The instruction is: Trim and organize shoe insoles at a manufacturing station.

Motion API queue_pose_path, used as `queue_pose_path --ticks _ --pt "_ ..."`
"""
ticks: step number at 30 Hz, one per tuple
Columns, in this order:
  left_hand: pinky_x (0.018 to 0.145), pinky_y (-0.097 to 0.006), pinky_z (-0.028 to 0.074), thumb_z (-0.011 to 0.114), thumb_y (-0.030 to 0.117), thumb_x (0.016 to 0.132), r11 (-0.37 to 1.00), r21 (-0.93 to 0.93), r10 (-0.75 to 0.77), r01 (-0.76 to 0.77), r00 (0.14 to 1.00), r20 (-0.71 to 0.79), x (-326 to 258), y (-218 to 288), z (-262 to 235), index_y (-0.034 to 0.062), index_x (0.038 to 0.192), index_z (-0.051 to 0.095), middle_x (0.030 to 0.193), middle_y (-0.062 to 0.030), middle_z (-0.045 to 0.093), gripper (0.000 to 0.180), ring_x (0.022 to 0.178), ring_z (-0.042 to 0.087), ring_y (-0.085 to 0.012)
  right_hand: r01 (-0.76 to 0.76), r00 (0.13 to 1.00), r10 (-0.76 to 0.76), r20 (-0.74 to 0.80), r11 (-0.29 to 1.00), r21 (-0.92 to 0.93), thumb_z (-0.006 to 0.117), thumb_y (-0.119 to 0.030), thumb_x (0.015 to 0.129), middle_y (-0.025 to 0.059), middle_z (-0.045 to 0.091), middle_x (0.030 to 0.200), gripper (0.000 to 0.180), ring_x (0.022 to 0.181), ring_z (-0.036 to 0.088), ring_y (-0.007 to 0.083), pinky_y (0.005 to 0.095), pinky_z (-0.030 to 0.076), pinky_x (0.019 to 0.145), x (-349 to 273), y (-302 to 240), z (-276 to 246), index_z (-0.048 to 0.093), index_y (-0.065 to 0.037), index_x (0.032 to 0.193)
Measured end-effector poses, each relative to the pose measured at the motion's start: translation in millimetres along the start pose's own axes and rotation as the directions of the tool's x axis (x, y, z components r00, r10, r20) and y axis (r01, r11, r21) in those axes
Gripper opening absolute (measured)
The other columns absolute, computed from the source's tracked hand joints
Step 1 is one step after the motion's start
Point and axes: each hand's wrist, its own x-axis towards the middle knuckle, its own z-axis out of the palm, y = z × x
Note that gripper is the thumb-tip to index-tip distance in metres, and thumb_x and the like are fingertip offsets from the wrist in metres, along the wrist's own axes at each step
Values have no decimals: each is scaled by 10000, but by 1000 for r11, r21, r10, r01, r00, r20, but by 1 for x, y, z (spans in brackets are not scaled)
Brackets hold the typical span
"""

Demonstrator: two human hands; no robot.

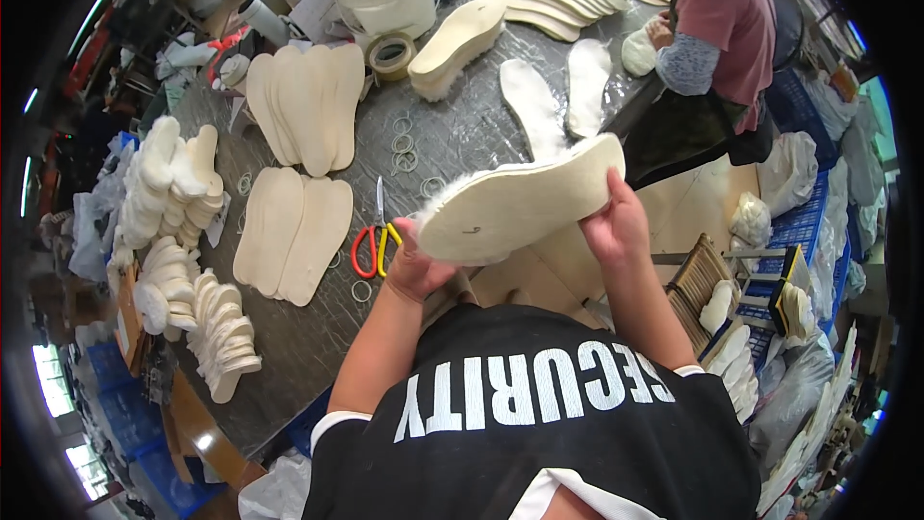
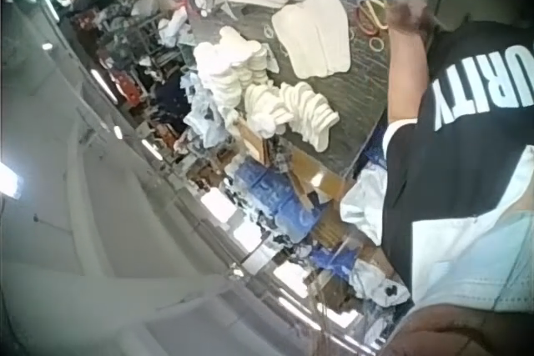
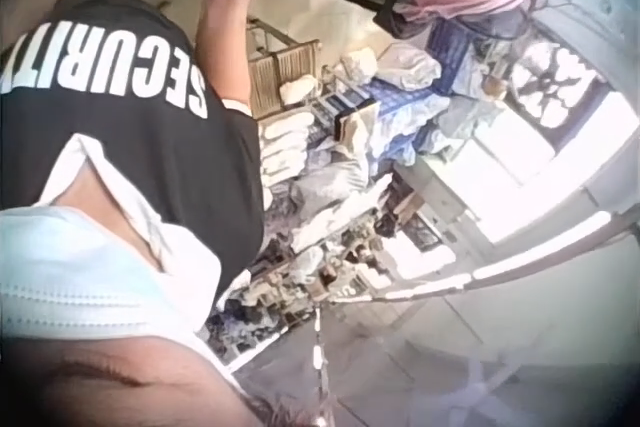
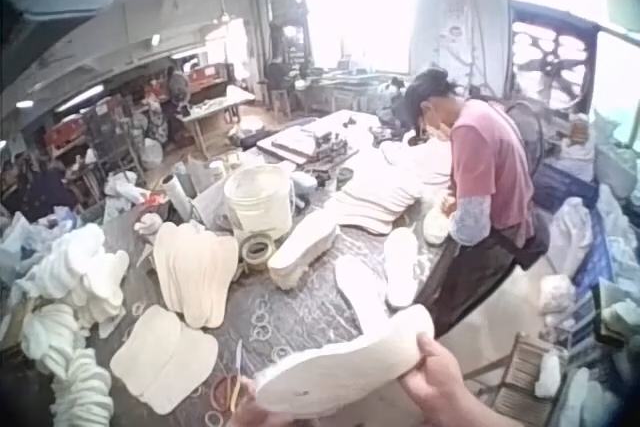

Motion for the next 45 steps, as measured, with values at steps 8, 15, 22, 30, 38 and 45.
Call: queue_pose_path --ticks 8,15,22,30,38,45 --pt "971 -461 426 712 449 735 957 22 290 -290 951 -110 10 -18 41 -1 1308 429 1274 -152 520 781 1162 516 -284 -95 995 94 -41 995 -28 451 -112 951 166 464 1324 398 1188 492 296 442 373 1053 -16 -10 -77 370 9 1321" --pt "825 -309 512 661 112 848 836 541 170 -91 980 -98 51 53 48 -21 1115 559 1015 -107 652 315 928 635 -193 574 818 -39 574 113 -811 682 -155 794 152 495 1274 678 1168 491 251 380 373 983 12 -21 -46 318 -32 1352" --pt "878 -305 458 653 337 868 966 190 165 -177 983 78 115 81 -25 10 1338 314 1209 -93 547 666 1044 569 -154 46 940 195 280 742 -669 555 -111 913 77 640 998 308 908 621 173 315 507 785 103 24 45 472 -8 1191" --pt "915 -270 427 535 45 896 697 699 367 -161 917 -154 184 139 -37 -33 1265 479 1143 -80 607 381 1035 563 -131 17 949 78 305 955 -297 505 -143 945 117 570 1146 293 1020 587 244 429 500 842 227 29 137 446 -21 1205" --pt "912 -311 430 531 128 883 230 964 294 135 934 -201 257 178 -129 -44 1304 455 1162 -199 599 461 1043 589 -249 -139 990 126 -59 875 -463 480 -53 894 151 486 1134 410 1048 537 325 486 447 875 307 35 101 354 -39 1283" --pt "905 -423 442 642 310 821 -449 854 312 261 942 -124 259 173 -86 -16 1369 341 1209 -254 507 705 1109 517 -385 -211 945 286 159 903 -374 405 -22 923 118 258 1453 648 1230 413 363 519 357 975 293 62 104 96 -146 1479"
